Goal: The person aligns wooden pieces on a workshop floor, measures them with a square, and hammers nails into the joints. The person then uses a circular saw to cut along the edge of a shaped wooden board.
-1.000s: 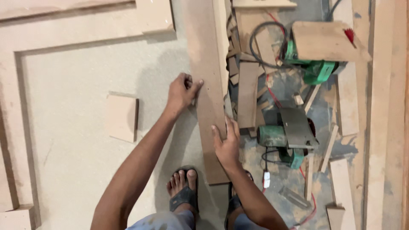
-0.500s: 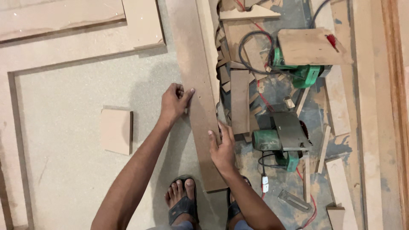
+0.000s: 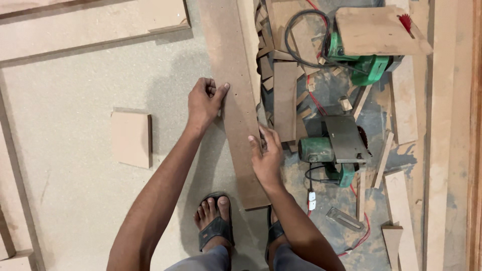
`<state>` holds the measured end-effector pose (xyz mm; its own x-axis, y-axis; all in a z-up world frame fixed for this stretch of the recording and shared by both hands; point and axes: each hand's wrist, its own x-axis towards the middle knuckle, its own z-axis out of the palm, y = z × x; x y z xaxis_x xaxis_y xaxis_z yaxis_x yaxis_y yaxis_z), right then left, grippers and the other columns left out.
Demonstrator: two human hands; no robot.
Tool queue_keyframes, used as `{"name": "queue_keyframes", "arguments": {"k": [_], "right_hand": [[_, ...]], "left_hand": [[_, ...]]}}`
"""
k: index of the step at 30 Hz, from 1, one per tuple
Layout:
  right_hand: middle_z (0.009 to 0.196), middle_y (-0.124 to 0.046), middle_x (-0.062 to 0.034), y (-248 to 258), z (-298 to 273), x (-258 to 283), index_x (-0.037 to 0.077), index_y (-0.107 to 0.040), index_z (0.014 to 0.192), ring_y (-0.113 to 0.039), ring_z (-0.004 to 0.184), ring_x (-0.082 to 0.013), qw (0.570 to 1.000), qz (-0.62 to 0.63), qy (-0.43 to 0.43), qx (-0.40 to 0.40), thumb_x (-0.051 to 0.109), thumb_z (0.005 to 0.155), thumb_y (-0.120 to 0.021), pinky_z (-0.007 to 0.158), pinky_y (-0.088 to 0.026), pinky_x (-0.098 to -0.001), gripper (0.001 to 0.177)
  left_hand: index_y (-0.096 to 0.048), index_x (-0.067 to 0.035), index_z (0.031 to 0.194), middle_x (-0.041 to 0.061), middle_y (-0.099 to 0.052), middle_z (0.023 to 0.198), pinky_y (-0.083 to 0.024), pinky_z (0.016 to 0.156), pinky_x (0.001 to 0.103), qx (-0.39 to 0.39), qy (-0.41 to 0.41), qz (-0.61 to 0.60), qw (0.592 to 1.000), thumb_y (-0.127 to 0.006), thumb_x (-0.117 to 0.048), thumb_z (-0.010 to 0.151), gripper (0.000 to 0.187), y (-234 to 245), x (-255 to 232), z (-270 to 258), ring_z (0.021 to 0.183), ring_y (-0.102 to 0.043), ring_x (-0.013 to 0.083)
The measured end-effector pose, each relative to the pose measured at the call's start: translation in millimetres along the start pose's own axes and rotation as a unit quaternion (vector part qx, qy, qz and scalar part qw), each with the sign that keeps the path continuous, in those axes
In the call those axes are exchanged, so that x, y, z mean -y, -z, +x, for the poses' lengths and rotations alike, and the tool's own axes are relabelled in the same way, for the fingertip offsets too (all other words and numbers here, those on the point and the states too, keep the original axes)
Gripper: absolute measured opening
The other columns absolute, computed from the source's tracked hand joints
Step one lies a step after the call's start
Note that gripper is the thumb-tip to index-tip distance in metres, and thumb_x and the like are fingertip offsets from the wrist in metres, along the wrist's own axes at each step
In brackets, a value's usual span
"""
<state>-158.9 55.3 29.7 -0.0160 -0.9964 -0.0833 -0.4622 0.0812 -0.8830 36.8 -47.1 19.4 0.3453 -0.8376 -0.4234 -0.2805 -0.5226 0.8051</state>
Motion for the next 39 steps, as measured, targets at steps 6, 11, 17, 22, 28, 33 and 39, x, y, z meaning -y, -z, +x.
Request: {"name": "queue_keyframes", "arguments": {"k": [6,11,17,22,28,33,39], "right_hand": [[0.122,-0.065,-0.0173,3,1,2,-0.001,-0.063,0.134,-0.068,0.111,-0.0285,1.0,0.024,-0.008,0.004,0.021,0.1,-0.069,0.091,-0.055,-0.0351,0.04],[0.123,-0.066,-0.0169,4,-2,2,-0.002,-0.063,0.133,-0.069,0.111,-0.0269,1.0,0.02,0.021,-0.006,0.019,0.101,-0.069,0.092,-0.055,-0.034,0.039],[0.121,-0.068,-0.0156,6,-4,0,-0.001,-0.063,0.133,-0.069,0.103,-0.024,0.999,0.044,-0.001,0.001,0.018,0.099,-0.069,0.085,-0.056,-0.0315,0.039],[0.12,-0.069,-0.0157,4,-6,-2,-0.001,-0.064,0.131,-0.07,0.106,-0.0234,1.0,0.022,0.014,-0.006,0.019,0.1,-0.07,0.086,-0.056,-0.0321,0.038],[0.118,-0.07,-0.0152,4,-1,3,0.0,-0.065,0.13,-0.07,0.099,-0.0224,0.999,0.025,-0.023,-0.005,0.021,0.098,-0.07,0.083,-0.056,-0.0325,0.039],[0.117,-0.07,-0.0139,4,1,5,0.0,-0.065,0.132,-0.07,0.093,-0.0191,0.997,0.051,-0.054,0.022,0.022,0.099,-0.068,0.08,-0.056,-0.031,0.039],[0.102,-0.075,-0.0145,11,8,-1,-0.001,-0.064,0.124,-0.069,0.082,-0.0195,0.974,0.012,-0.205,0.095,0.029,0.093,-0.072,0.074,-0.057,-0.0326,0.043]], "left_hand": [[-0.062,0.001,0.099,0.006,-0.068,0.075,-0.055,0.058,0.029,0.006,-0.001,0.009,1.0,-0.077,-0.031,0.092,0.036,0,-3,0,0.062,-0.064,0.0135],[-0.063,0.001,0.098,0.006,-0.069,0.075,-0.055,0.06,0.029,0.003,-0.025,0.005,1.0,-0.078,-0.031,0.091,0.036,0,3,-3,0.063,-0.064,0.0132],[-0.062,-0.001,0.097,0.005,-0.067,0.074,-0.055,0.057,0.029,0.029,0.012,0.007,0.999,-0.078,-0.033,0.091,0.036,1,2,-2,0.061,-0.063,0.0128],[-0.062,0.0,0.095,0.006,-0.066,0.073,-0.054,0.056,0.029,0.023,0.01,0.005,1.0,-0.079,-0.032,0.09,0.036,2,2,-2,0.06,-0.063,0.0128],[-0.062,0.0,0.093,0.007,-0.066,0.073,-0.053,0.055,0.029,0.01,0.007,0.0,1.0,-0.08,-0.031,0.089,0.035,2,-4,-2,0.059,-0.061,0.0127],[-0.063,0.001,0.101,0.01,-0.068,0.08,-0.056,0.061,0.033,0.037,0.012,0.032,0.999,-0.078,-0.035,0.09,0.04,6,-8,-2,0.067,-0.065,0.0179],[-0.043,0.004,0.139,0.028,-0.059,0.122,-0.055,0.093,0.046,0.17,-0.041,0.337,0.925,-0.08,-0.047,0.088,0.081,44,-45,61,0.108,-0.064,0.0393]]}}
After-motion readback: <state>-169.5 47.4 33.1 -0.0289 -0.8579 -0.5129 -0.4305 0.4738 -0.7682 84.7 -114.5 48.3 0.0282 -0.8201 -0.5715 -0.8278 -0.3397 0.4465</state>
